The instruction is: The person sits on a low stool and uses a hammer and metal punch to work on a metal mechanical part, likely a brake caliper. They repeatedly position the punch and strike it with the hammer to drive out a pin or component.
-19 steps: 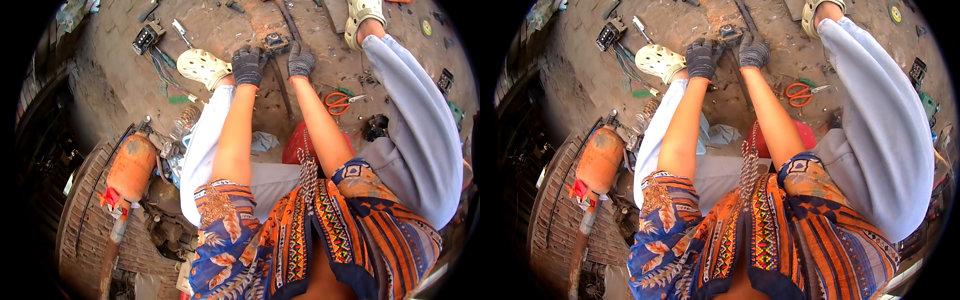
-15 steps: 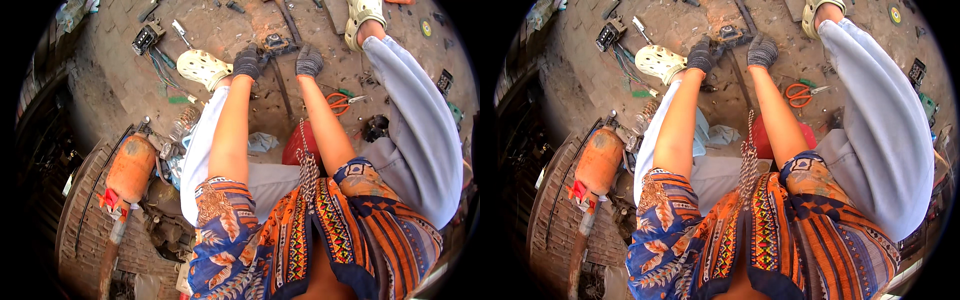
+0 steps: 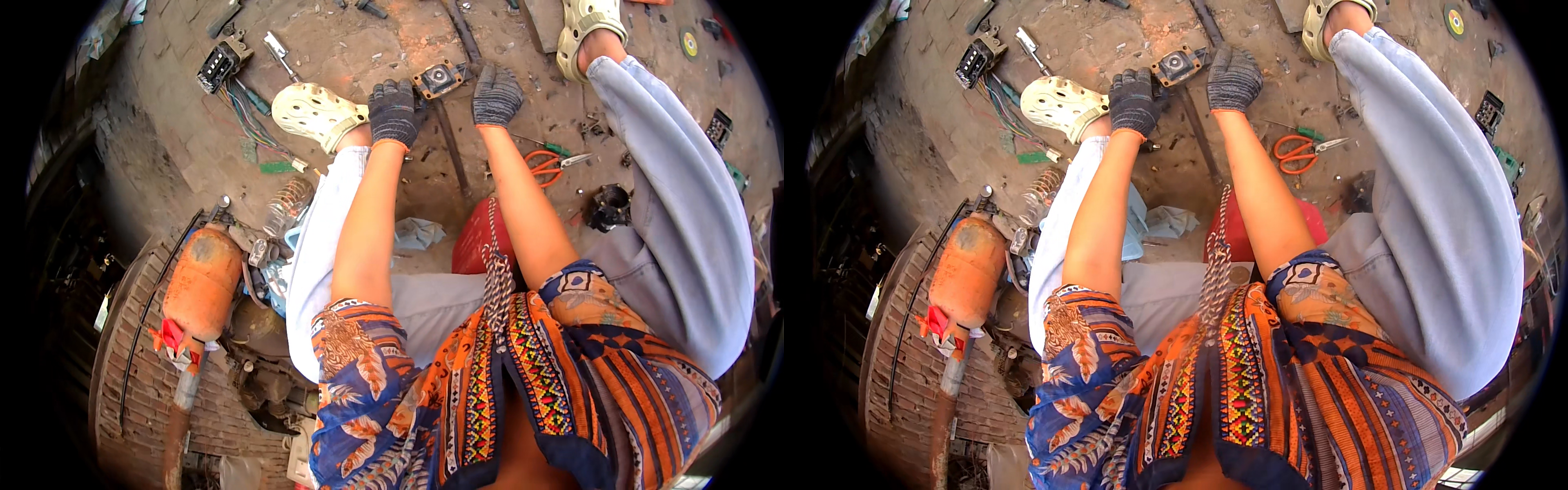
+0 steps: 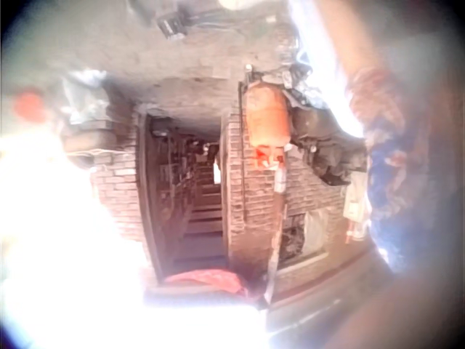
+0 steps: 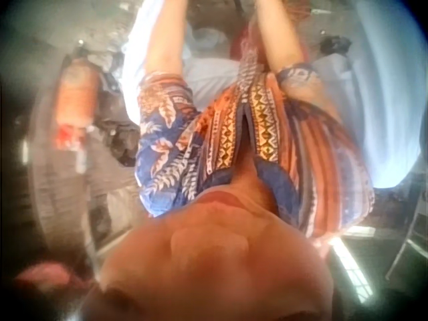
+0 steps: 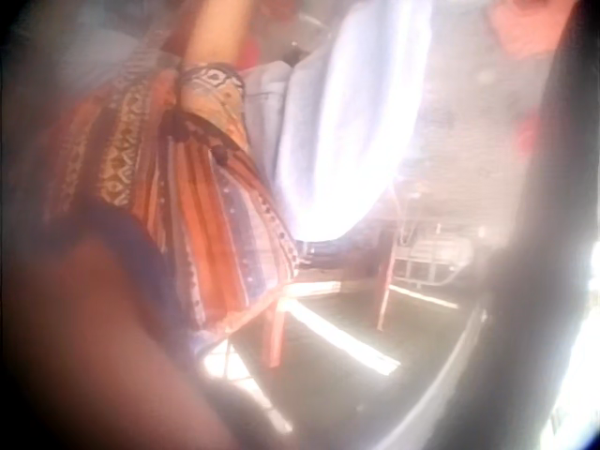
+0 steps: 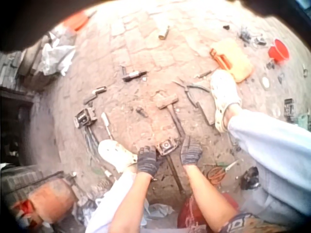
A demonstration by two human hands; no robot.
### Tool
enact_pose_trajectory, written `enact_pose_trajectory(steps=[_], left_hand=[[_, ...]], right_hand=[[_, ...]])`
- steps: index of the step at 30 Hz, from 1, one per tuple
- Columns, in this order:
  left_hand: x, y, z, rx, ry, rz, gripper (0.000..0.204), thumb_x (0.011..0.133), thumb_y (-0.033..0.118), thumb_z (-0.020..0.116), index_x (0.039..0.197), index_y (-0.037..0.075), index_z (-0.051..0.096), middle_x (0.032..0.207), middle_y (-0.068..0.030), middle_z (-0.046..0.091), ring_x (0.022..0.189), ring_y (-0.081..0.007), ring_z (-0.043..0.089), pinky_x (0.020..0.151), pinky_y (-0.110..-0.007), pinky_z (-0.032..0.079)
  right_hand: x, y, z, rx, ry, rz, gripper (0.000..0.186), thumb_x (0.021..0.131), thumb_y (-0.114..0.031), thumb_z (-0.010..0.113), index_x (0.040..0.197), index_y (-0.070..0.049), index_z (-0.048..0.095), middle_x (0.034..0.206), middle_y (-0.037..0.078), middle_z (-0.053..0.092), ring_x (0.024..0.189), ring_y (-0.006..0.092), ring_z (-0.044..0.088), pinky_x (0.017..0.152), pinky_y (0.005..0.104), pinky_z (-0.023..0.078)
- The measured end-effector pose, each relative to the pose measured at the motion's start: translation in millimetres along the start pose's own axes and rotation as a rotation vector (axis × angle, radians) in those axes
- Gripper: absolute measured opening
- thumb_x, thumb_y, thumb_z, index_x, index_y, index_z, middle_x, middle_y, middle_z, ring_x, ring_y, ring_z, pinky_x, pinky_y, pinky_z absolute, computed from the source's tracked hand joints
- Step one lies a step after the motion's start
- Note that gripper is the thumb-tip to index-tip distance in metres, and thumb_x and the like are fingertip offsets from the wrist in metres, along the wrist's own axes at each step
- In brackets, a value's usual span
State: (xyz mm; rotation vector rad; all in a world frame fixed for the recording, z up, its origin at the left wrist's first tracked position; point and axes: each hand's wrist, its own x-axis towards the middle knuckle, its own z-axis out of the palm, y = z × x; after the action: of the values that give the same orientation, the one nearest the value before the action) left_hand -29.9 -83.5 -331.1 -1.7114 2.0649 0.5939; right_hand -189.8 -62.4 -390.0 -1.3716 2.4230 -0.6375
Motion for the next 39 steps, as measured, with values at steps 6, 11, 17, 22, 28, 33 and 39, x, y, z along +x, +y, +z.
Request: enact_pose_trajectory(steps=[6, 11, 17, 22, 28, 33, 39], left_hand=[[13, 0, -3, 0.123, 0.17, 0.033, 0.033, 0.075, 0.026, 0.055, 0.106, 0.013, 0.056, 0.113, -0.0167, 0.05, 0.108, -0.0349, 0.045, 0.09, -0.045, 0.036], [13, -22, -1, 0.106, 0.137, 0.128, 0.033, 0.076, 0.017, 0.052, 0.109, 0.016, 0.055, 0.117, -0.0158, 0.049, 0.113, -0.0326, 0.044, 0.092, -0.044, 0.035], [31, -25, -1, 0.037, 0.104, 0.221, 0.037, 0.075, 0.017, 0.054, 0.11, 0.006, 0.052, 0.112, -0.0174, 0.052, 0.107, -0.032, 0.047, 0.088, -0.04, 0.04], [33, -17, 14, 0.014, 0.104, 0.113, 0.027, 0.078, 0.012, 0.049, 0.103, 0.002, 0.053, 0.106, -0.0169, 0.055, 0.1, -0.0305, 0.052, 0.085, -0.04, 0.042], [37, -4, 23, 0.043, 0.145, -0.012, 0.025, 0.079, 0.015, 0.048, 0.1, 0.003, 0.055, 0.101, -0.016, 0.056, 0.096, -0.0291, 0.054, 0.081, -0.04, 0.043], [35, 13, 43, 0.1, 0.287, -0.159, 0.025, 0.079, 0.02, 0.048, 0.098, 0.006, 0.056, 0.093, -0.0129, 0.055, 0.088, -0.0276, 0.054, 0.075, -0.041, 0.043], [36, 2, 37, 0.029, 0.107, -0.087, 0.027, 0.079, 0.019, 0.05, 0.101, 0.004, 0.053, 0.104, -0.0148, 0.053, 0.097, -0.0302, 0.052, 0.08, -0.042, 0.043]], right_hand=[[-3, -2, 8, -0.121, -0.233, -0.081, 0.031, 0.082, -0.029, 0.05, 0.083, -0.001, 0.064, 0.081, 0.019, 0.062, 0.076, 0.0328, 0.059, 0.074, 0.0405, 0.047], [-6, -19, 2, 0.071, -0.17, -0.013, 0.031, 0.08, -0.033, 0.056, 0.085, -0.003, 0.063, 0.083, 0.019, 0.061, 0.081, 0.0339, 0.058, 0.075, 0.0407, 0.046], [13, -55, 12, -0.036, -0.311, 0.24, 0.053, 0.084, -0.045, 0.045, 0.099, 0.005, 0.054, 0.102, 0.026, 0.054, 0.094, 0.0368, 0.053, 0.078, 0.043, 0.045], [10, -72, 28, -0.197, -0.272, 0.415, 0.065, 0.083, -0.048, 0.046, 0.113, 0.01, 0.042, 0.109, 0.024, 0.045, 0.102, 0.037, 0.047, 0.084, 0.0438, 0.041], [8, -71, 44, -0.279, -0.072, 0.375, 0.052, 0.084, -0.041, 0.044, 0.103, 0.007, 0.049, 0.101, 0.023, 0.049, 0.097, 0.0356, 0.049, 0.082, 0.0435, 0.041], [6, -73, 44, -0.212, -0.08, 0.339, 0.05, 0.085, -0.037, 0.041, 0.109, 0.006, 0.049, 0.112, 0.024, 0.047, 0.106, 0.0368, 0.044, 0.095, 0.0442, 0.03], [-1, -74, 53, -0.184, -0.033, 0.318, 0.049, 0.085, -0.036, 0.041, 0.111, 0.004, 0.049, 0.12, 0.025, 0.043, 0.113, 0.0384, 0.039, 0.097, 0.0471, 0.027]])
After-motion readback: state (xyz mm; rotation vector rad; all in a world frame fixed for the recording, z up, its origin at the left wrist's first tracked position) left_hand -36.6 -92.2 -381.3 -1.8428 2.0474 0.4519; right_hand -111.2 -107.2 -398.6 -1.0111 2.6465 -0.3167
